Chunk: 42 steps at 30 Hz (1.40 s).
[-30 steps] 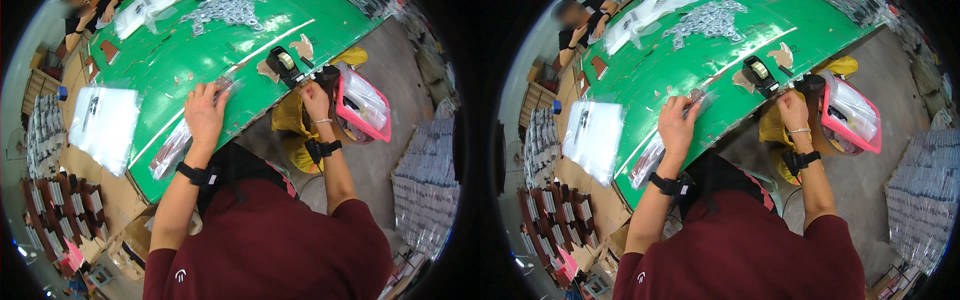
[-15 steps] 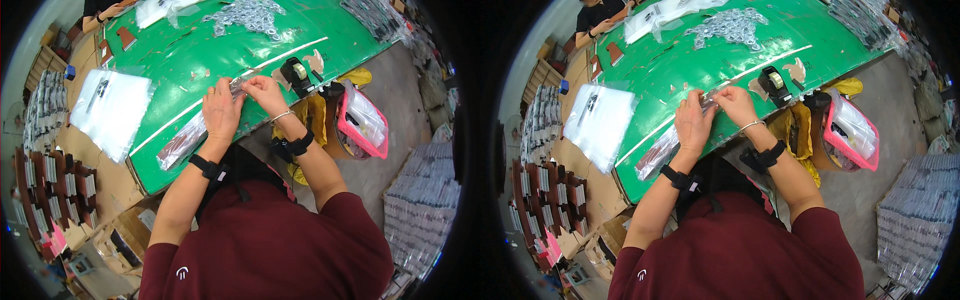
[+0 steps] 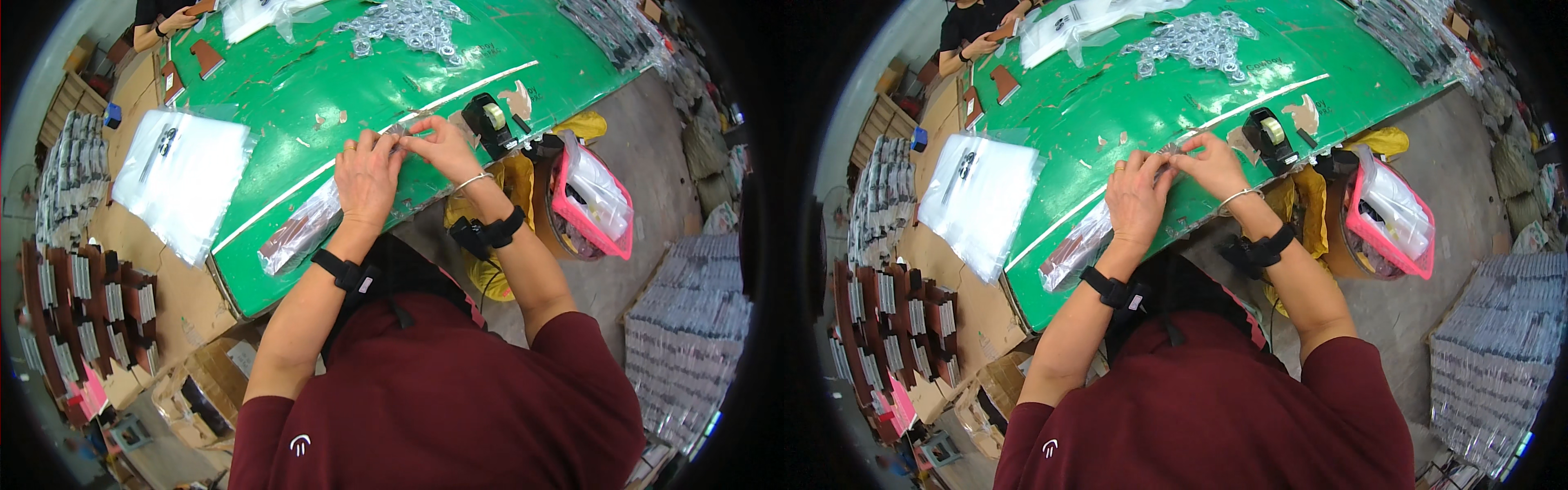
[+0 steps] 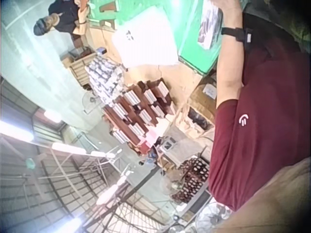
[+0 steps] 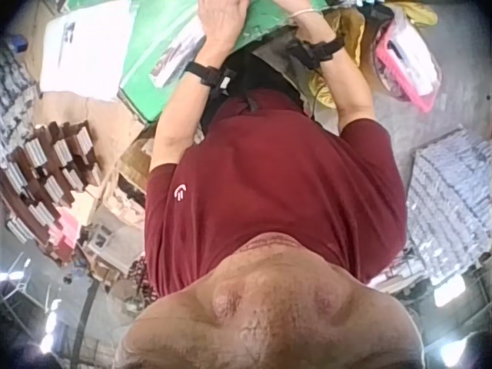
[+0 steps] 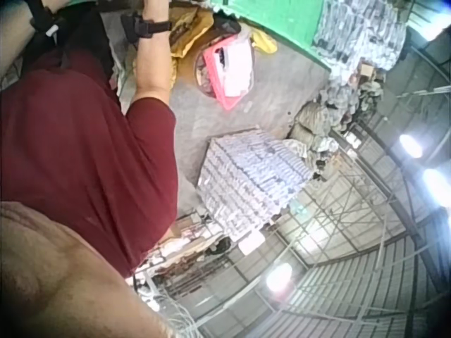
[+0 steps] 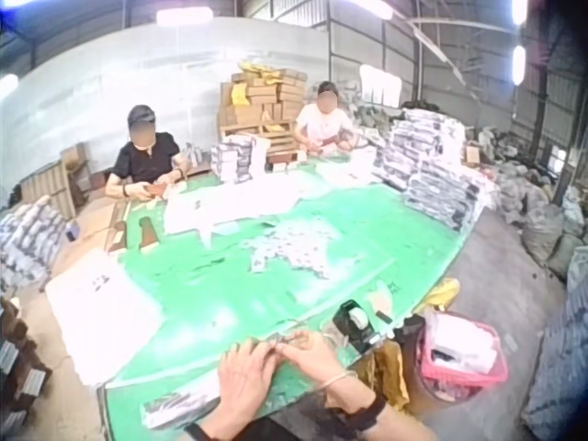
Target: Pack wooden furniture components into plastic sheets and seal them with tape.
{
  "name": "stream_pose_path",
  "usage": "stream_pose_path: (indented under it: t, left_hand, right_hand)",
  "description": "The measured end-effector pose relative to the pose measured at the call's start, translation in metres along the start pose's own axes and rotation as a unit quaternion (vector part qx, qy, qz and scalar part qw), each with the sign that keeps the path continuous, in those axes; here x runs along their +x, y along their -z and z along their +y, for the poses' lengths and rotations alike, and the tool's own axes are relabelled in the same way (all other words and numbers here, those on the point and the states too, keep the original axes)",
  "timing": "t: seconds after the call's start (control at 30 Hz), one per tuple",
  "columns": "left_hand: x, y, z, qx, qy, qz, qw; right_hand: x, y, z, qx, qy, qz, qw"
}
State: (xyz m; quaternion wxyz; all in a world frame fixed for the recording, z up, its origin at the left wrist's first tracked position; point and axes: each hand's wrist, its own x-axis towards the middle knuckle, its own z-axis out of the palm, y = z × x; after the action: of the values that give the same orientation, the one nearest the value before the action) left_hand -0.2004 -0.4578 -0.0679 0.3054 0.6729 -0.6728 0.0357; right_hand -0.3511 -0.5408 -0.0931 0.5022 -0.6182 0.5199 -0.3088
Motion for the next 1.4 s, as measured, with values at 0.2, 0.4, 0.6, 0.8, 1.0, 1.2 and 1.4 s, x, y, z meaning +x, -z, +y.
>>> stream_pose_path:
  t: [0.2,0.4,0.6,0.8,1.0,1.2,1.4]
  left_hand:
    - [0.001,0.002,-0.002,-0.009,-0.001,-0.003,1.000]
    - [0.002,0.003,-0.005,-0.030,-0.014,0.002,0.999]
    - [0.007,0.003,-0.011,-0.047,-0.004,-0.018,0.999]
    - [0.032,0.004,-0.038,-0.134,0.025,-0.066,0.988]
    - [0.061,0.009,-0.074,-0.200,0.126,-0.214,0.948]
    - [0.026,0.018,-0.130,-0.081,0.065,-0.110,0.989]
    - [-0.059,0.084,-0.109,0.147,-0.014,-0.083,0.985]
  right_hand:
    - [-0.024,0.022,-0.010,0.103,-0.049,-0.082,0.990]
    - [-0.023,0.010,0.030,0.132,-0.022,-0.064,0.989]
    - [-0.027,-0.007,0.022,-0.020,0.007,0.007,1.000]
    - [-0.017,-0.029,0.008,-0.103,0.080,0.117,0.985]
    - [-0.004,-0.035,0.004,-0.134,0.129,0.096,0.978]
    - [0.002,-0.025,-0.010,-0.154,0.169,0.011,0.973]
    - [0.002,-0.014,-0.041,-0.340,0.439,0.061,0.830]
